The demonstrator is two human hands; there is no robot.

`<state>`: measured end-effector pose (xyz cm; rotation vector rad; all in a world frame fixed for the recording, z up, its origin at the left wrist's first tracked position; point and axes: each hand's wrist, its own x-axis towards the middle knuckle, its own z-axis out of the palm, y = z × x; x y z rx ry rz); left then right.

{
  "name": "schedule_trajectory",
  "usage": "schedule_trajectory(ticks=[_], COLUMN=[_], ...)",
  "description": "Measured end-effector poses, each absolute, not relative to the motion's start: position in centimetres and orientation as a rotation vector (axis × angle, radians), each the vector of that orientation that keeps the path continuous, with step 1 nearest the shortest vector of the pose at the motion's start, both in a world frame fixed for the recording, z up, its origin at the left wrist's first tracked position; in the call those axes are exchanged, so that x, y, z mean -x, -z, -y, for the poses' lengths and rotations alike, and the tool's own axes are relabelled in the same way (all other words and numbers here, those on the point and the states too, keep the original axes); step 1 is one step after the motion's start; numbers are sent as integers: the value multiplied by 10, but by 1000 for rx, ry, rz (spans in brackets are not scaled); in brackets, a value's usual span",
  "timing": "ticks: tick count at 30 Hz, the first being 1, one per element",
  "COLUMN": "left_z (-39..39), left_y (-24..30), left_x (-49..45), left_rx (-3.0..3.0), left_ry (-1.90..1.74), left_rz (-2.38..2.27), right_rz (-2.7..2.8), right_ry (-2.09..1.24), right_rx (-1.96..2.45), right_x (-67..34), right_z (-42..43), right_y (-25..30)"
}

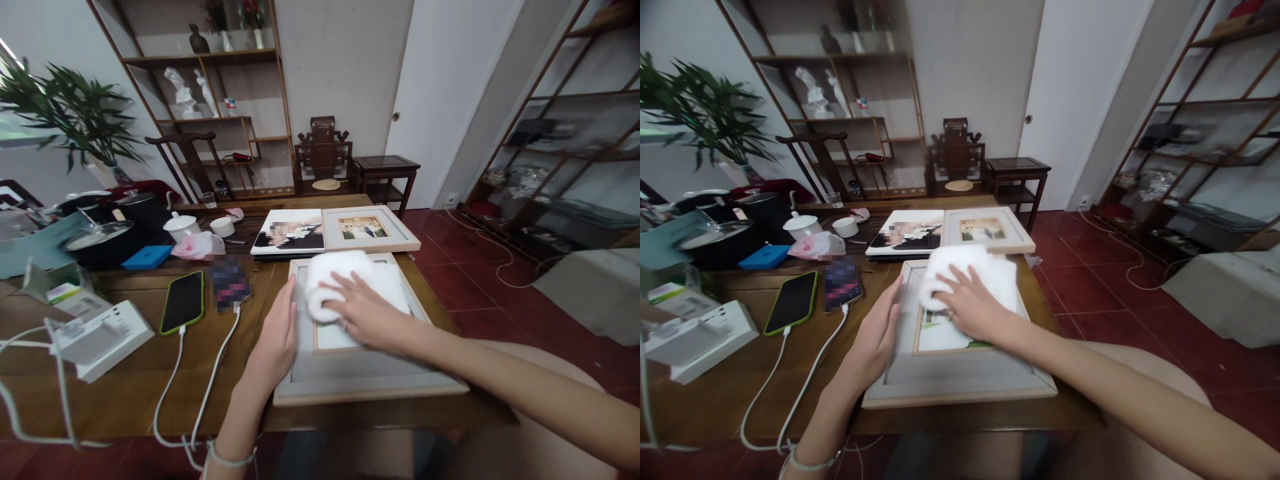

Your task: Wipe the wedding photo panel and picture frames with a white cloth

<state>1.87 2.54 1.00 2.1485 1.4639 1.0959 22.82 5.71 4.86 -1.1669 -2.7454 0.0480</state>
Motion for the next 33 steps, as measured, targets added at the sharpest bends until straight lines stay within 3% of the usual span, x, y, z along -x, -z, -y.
schedule_trajectory(ticks=[6,15,21,26,33], left_z=[-31,-25,-28,-28,-31], left_y=[-3,-8,-7,-6,1], left_x=[-14,-17,-19,-18,-14], left_rx=[-2035,-2160,-2185,-2160,-2243], left_ry=[-1170,-1071,-1059,-1087,-1075], left_rz=[-1445,-1462,-1461,-1467,-1384], right_rz=[2916,2966,2888,2914,2827], right_ry=[-101,-204,-90,-77,137], right_rx=[842,1071,1104,878,1132], right_x=[-193,-262,-272,-225,-204], right_z=[5,25,32,14,-61], right_y=[-50,-56,-60,-53,-45])
